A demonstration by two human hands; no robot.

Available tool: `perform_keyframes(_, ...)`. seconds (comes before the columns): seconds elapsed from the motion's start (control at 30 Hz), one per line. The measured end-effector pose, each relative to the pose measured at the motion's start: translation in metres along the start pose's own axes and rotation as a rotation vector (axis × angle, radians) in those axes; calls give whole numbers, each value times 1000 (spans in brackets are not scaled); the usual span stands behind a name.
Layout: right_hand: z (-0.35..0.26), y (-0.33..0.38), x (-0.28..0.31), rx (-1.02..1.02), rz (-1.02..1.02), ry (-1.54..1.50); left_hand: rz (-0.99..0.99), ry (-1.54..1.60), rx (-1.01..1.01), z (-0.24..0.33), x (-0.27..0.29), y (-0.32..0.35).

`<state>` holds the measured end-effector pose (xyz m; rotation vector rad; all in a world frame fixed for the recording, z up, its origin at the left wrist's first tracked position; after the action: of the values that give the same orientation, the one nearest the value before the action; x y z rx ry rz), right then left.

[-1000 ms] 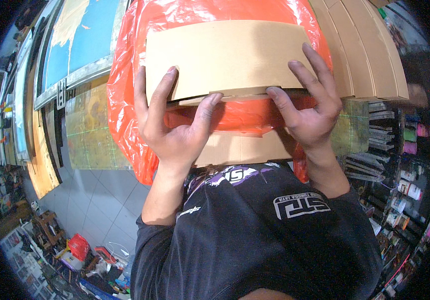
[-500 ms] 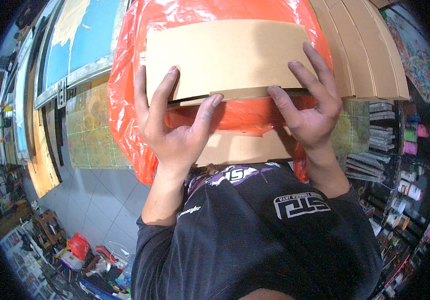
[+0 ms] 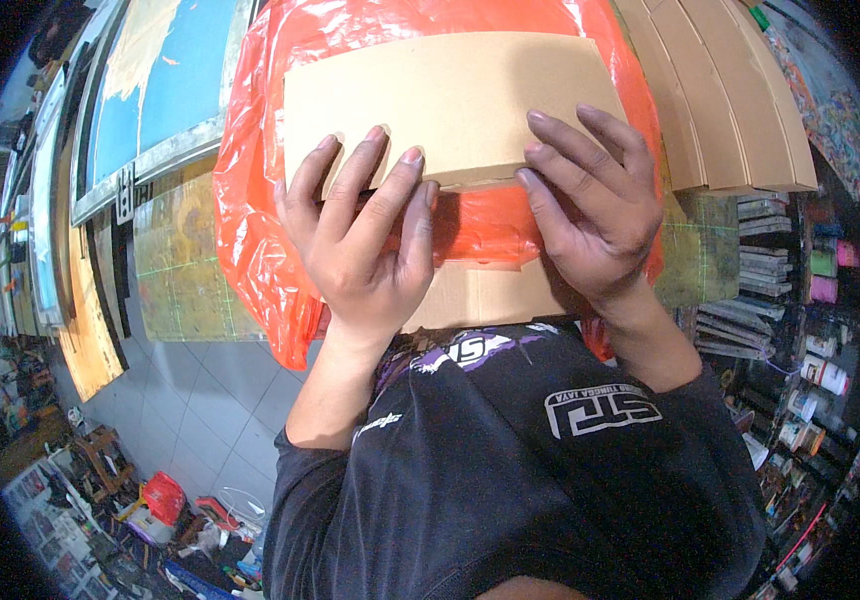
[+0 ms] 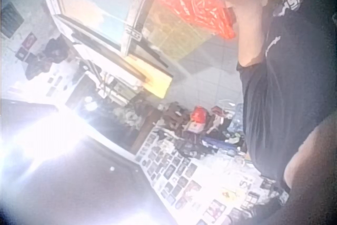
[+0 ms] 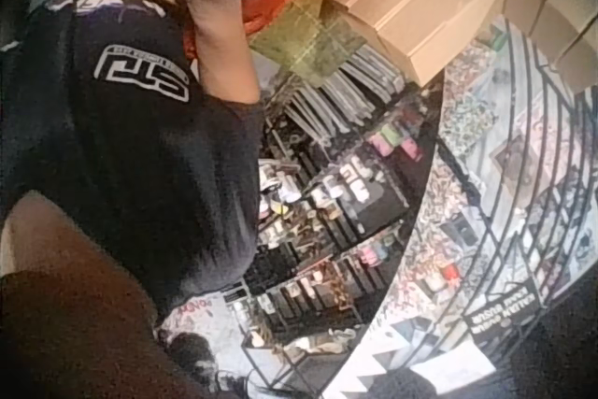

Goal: The person repeatedly folds flat cardboard pieces into small rectangular boxes, tucks the flaps, and stacks the finished boxes on a nearby surface. The person handles the boxes by hand without using any tools.

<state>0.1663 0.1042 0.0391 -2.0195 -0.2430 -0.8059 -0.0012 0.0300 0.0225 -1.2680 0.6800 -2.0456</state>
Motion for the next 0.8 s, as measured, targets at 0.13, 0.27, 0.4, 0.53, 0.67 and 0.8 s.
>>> perform_keyframes(0.13,6,5,-2,37,11,3,-40,-48,-33,-3,1,0)
perform_keyframes(0.27,1,3,2,-29,-40,-46,-100,-118,-57,2,3,2)
perform_keyframes(0.4,4,9,-2,9,-33,8,-73,-163,-111,-1,-1,7)
perform_keyframes(0.53,6,10,-4,22,-24,26,-61,-154,-97,0,-2,7)
perform_keyframes(0.67,5,12,-6,22,-43,62,-62,-165,-110,-1,-2,8)
perform_keyframes(0.8,3,12,-6,18,-54,81,-79,-177,-111,0,-3,9)
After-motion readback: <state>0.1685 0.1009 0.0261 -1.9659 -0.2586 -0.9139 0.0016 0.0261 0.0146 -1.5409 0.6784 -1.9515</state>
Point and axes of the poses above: each hand's wrist, its own y-axis away from the middle knuckle, its own x-axis out of the back of the hand, z = x × y, the point moved 5 cm from there along -y, towards the middle knuckle, and after that the axes turned 5 degrees about -y, right-handed, at the moved point
